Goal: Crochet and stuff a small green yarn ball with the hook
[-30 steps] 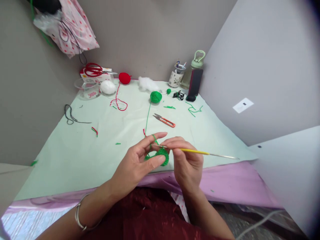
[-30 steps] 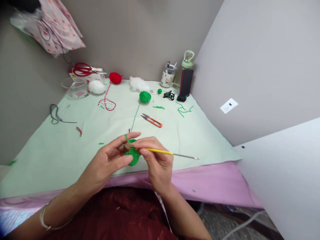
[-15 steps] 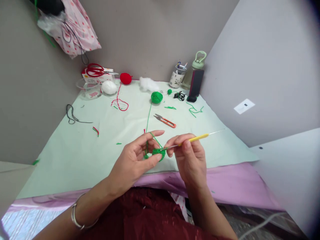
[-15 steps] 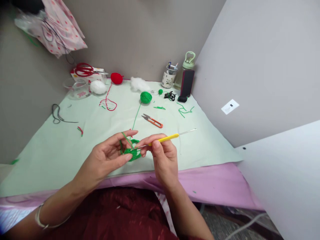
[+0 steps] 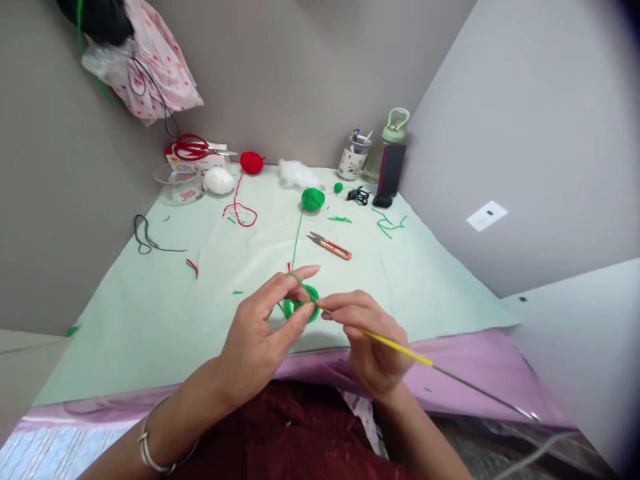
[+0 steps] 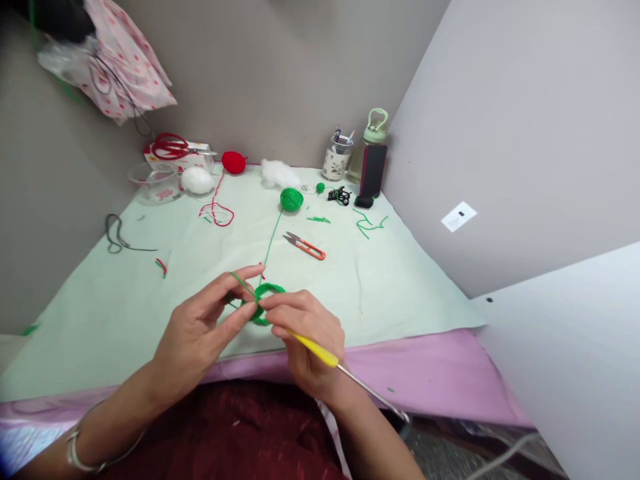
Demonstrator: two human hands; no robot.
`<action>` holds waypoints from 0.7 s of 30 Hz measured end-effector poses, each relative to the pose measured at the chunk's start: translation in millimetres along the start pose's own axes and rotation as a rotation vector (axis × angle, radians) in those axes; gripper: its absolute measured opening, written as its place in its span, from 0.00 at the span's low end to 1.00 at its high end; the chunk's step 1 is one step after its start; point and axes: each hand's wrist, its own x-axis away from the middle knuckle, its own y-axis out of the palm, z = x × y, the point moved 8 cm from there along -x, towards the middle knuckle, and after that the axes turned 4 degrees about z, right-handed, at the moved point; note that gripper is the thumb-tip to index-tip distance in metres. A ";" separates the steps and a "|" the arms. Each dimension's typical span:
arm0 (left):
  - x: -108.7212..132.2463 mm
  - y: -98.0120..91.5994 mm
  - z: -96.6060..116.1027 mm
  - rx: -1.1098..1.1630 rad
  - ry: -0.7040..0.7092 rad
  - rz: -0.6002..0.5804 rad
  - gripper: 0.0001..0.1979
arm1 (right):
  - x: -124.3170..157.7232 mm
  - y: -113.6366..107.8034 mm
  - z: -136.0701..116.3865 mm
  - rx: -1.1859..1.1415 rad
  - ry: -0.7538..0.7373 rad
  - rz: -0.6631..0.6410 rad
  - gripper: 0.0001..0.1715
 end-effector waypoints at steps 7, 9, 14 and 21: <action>2.2 -4.1 -0.1 0.003 0.034 0.041 0.02 | -2.0 -1.7 3.9 -0.003 0.002 0.046 0.13; 1.9 -3.4 -2.7 0.007 0.033 0.049 0.03 | -0.4 1.2 -3.3 0.110 -0.091 0.002 0.12; -1.8 -3.3 -15.8 0.161 -0.111 0.114 0.04 | 7.7 14.0 -24.0 0.496 -0.370 -0.062 0.11; 5.1 18.2 -36.3 0.651 -0.470 0.019 0.27 | 14.8 22.2 -20.7 0.646 -0.434 0.016 0.22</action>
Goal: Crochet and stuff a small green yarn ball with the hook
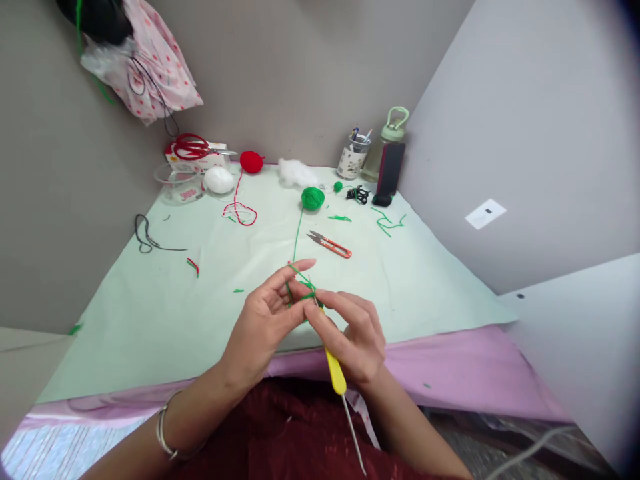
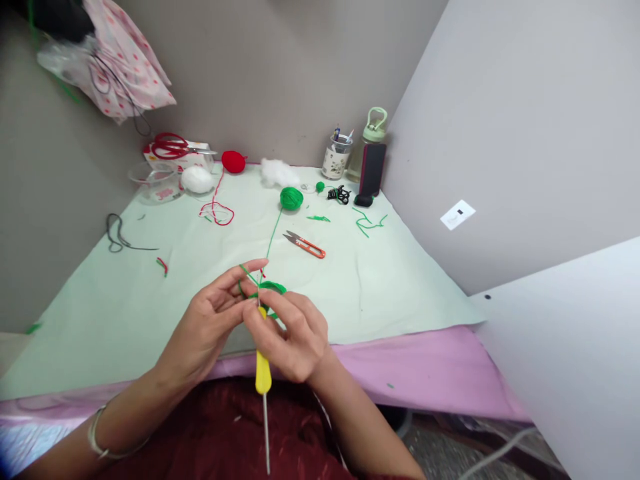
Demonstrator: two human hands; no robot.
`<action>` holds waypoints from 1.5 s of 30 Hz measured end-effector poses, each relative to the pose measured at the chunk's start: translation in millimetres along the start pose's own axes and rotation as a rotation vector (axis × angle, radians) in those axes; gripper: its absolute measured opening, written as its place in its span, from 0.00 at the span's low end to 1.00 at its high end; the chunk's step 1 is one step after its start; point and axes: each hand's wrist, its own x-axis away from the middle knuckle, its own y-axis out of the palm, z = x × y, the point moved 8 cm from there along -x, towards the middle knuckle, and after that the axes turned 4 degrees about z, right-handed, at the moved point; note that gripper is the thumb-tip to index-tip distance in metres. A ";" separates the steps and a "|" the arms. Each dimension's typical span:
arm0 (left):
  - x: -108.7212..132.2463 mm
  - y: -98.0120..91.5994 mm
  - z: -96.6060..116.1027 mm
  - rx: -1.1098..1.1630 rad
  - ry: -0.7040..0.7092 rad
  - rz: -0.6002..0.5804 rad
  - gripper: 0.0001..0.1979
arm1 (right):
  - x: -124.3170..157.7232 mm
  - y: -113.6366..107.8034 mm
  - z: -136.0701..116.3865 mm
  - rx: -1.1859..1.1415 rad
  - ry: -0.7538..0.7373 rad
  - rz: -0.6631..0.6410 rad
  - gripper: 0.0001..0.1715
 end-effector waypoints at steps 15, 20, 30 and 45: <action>2.0 2.0 8.3 -0.063 -0.008 -0.124 0.25 | 11.9 25.6 58.9 -1.153 1.061 0.174 0.09; -0.2 -6.5 15.4 -0.141 0.038 -0.094 0.22 | 13.6 14.8 59.0 -0.992 0.980 0.158 0.08; 3.7 -5.4 4.6 -0.118 -0.004 -0.139 0.24 | 16.0 27.3 53.3 -1.101 1.035 0.163 0.07; 1.9 5.5 -8.8 0.240 -0.252 -0.087 0.21 | 5.3 1.4 47.1 -0.651 0.730 0.226 0.13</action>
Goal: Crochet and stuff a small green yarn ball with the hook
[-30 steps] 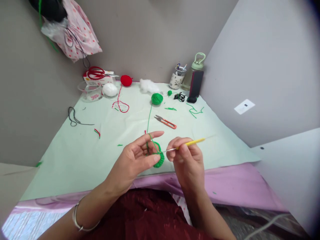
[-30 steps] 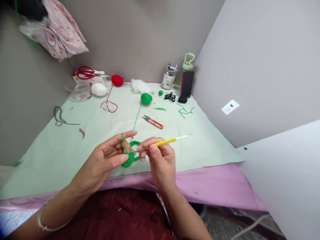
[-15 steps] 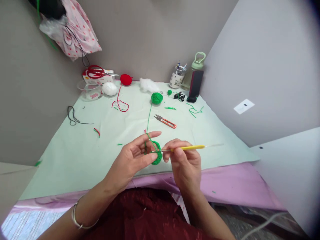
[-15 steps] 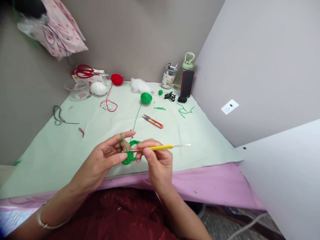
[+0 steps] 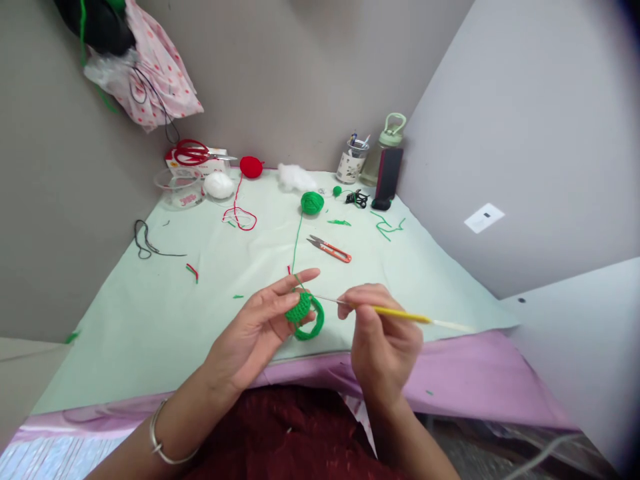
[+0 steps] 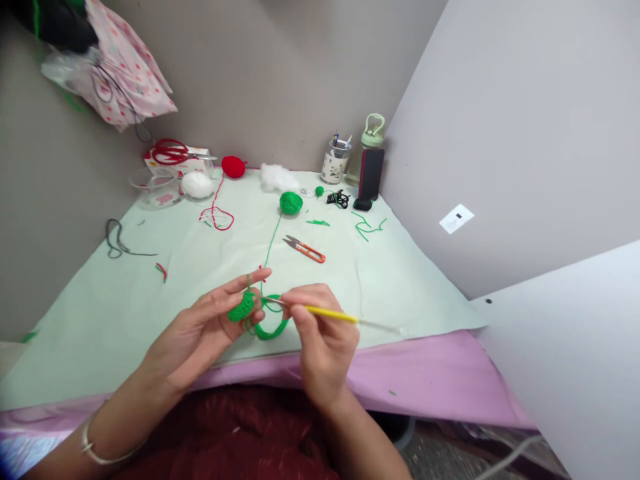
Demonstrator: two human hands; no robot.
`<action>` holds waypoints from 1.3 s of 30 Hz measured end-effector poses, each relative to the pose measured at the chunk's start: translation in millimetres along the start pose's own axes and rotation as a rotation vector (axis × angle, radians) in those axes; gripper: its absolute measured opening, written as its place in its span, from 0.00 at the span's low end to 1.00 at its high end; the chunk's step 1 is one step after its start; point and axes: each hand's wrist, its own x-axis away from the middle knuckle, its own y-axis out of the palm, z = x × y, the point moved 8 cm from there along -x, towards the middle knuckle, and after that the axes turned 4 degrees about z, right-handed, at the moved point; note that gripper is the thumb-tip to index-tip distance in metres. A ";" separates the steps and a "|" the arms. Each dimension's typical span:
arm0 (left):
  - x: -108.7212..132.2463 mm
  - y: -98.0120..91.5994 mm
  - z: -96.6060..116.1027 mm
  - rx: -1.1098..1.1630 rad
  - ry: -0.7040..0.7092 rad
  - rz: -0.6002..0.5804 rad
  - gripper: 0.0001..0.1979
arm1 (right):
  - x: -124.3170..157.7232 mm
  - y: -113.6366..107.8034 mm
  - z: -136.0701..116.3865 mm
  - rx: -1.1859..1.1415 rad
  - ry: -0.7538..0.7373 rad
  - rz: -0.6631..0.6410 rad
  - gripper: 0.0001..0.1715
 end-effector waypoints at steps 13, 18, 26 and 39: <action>10.0 3.5 21.3 -0.535 0.216 -0.057 0.28 | 0.7 12.8 41.9 -0.309 0.510 -0.011 0.12; 11.1 3.0 24.9 -0.533 0.245 -0.043 0.30 | -1.6 17.2 44.0 -0.387 0.552 -0.018 0.10; 11.5 2.4 26.6 -0.569 0.315 -0.031 0.33 | -0.8 20.1 40.3 -0.380 0.500 -0.085 0.09; 17.6 6.5 37.5 -0.661 0.446 0.036 0.37 | 3.3 24.7 44.9 -0.280 0.413 -0.235 0.04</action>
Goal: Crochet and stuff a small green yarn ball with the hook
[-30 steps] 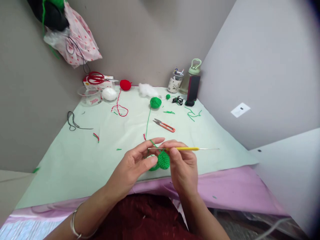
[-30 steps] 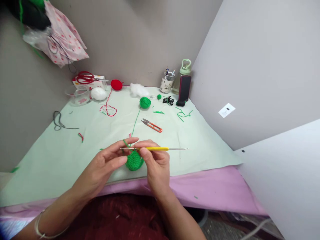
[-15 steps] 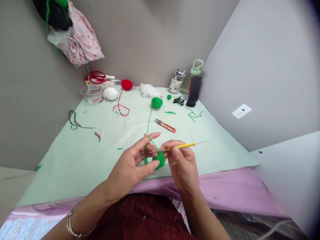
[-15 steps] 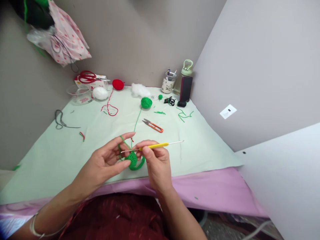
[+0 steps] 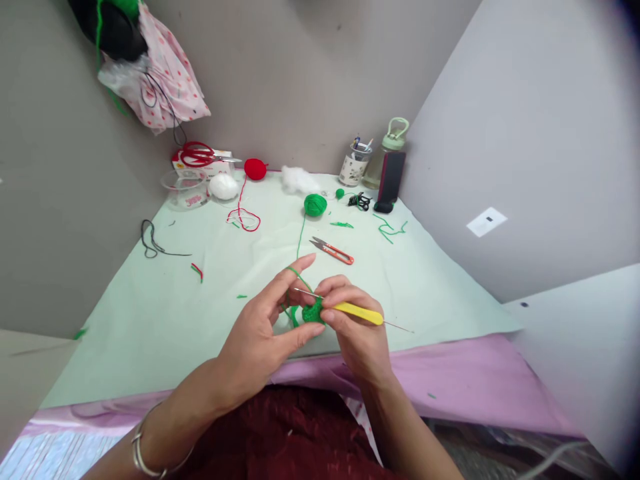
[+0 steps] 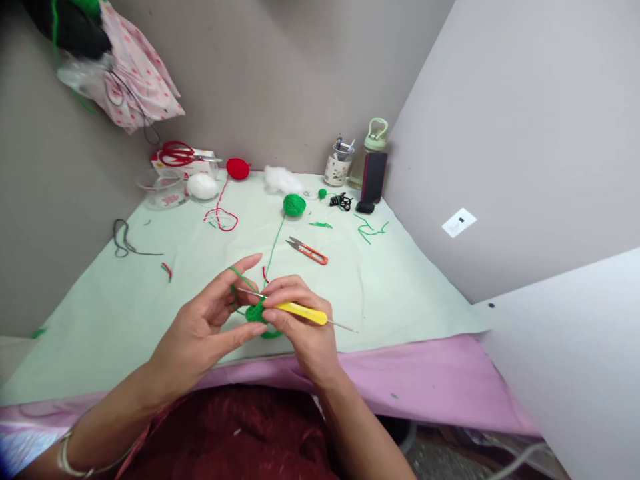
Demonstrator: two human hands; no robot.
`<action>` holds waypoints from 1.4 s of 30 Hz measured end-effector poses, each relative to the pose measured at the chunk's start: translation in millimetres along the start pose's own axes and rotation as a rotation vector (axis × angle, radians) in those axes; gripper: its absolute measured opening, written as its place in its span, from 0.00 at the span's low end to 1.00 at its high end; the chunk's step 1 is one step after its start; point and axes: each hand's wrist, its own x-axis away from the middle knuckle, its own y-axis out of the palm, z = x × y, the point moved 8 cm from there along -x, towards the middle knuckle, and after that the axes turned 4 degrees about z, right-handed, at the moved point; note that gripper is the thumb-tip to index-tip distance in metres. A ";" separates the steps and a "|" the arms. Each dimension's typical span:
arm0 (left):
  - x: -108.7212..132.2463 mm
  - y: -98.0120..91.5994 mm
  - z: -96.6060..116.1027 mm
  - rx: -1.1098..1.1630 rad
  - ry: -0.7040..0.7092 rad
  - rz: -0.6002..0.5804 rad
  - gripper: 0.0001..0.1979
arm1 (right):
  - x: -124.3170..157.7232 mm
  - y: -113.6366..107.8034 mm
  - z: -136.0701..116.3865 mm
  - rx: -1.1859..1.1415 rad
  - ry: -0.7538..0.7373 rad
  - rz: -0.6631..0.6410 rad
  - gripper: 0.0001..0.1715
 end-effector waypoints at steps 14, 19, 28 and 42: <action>1.7 -4.8 15.3 -0.257 0.125 -0.014 0.20 | 0.5 3.4 7.0 -0.236 0.062 0.062 0.11; 2.7 -3.9 -0.9 -0.082 -0.015 -0.024 0.36 | 2.2 2.9 -0.5 -0.142 -0.018 0.016 0.06; 0.7 -3.8 -5.3 0.036 -0.049 -0.013 0.37 | 0.5 3.0 -25.5 0.081 -0.211 -0.006 0.11; -1.1 -6.7 -8.0 0.192 -0.070 0.021 0.30 | -7.9 6.1 -16.4 -0.200 -0.037 0.056 0.07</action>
